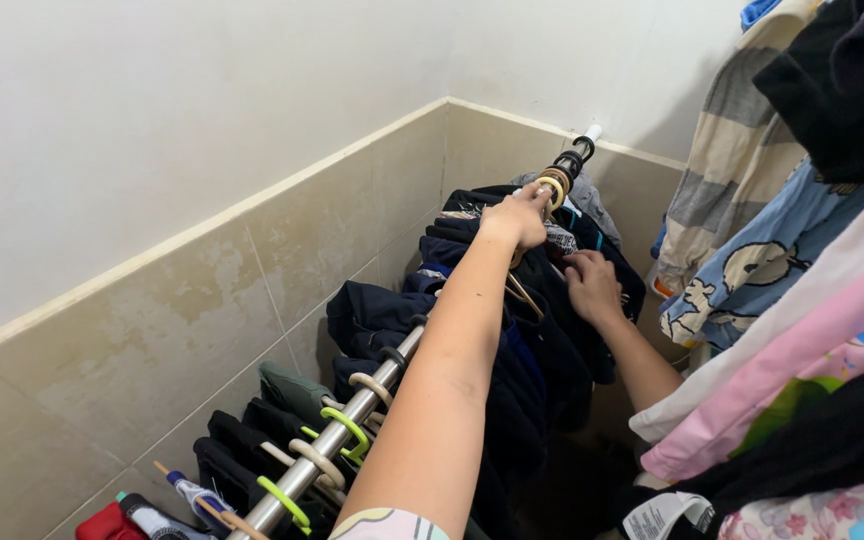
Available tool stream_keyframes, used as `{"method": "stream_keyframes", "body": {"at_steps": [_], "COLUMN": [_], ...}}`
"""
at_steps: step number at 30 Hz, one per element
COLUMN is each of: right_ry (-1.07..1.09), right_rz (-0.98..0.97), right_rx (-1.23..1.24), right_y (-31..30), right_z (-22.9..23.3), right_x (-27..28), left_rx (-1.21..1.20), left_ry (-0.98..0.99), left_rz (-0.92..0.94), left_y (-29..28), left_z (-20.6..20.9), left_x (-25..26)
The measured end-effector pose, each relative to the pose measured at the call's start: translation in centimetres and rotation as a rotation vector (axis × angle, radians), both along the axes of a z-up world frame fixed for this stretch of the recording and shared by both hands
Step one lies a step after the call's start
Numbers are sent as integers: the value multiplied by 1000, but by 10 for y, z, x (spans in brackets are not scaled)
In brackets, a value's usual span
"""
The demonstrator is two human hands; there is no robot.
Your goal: The recorder hangs multiple items of clothing on hangers and places them on a tension rod in a laundry area.
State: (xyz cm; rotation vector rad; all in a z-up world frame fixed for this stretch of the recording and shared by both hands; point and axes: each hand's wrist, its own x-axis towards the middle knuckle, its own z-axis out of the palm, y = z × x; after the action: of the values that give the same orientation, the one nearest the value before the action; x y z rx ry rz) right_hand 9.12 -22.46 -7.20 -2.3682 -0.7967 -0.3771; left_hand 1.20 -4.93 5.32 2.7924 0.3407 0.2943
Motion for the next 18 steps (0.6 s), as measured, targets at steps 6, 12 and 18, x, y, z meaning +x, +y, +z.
{"method": "stream_keyframes", "body": {"at_steps": [6,12,18], "right_ry": [31,20,-16], "right_rz": [203,268,256], "right_rx": [123,78,32], "right_y": [6,-1,1], "right_z": [-2,-4,-7], "right_x": [-3,0,3], "left_rx": [25,-18,-41], "left_ry": [-40,-97,-111], "left_rz": [11,-2,1], "left_y": [-1,-1,1], "left_z": [10,5,4], "left_x": [-14,-12,-13]}}
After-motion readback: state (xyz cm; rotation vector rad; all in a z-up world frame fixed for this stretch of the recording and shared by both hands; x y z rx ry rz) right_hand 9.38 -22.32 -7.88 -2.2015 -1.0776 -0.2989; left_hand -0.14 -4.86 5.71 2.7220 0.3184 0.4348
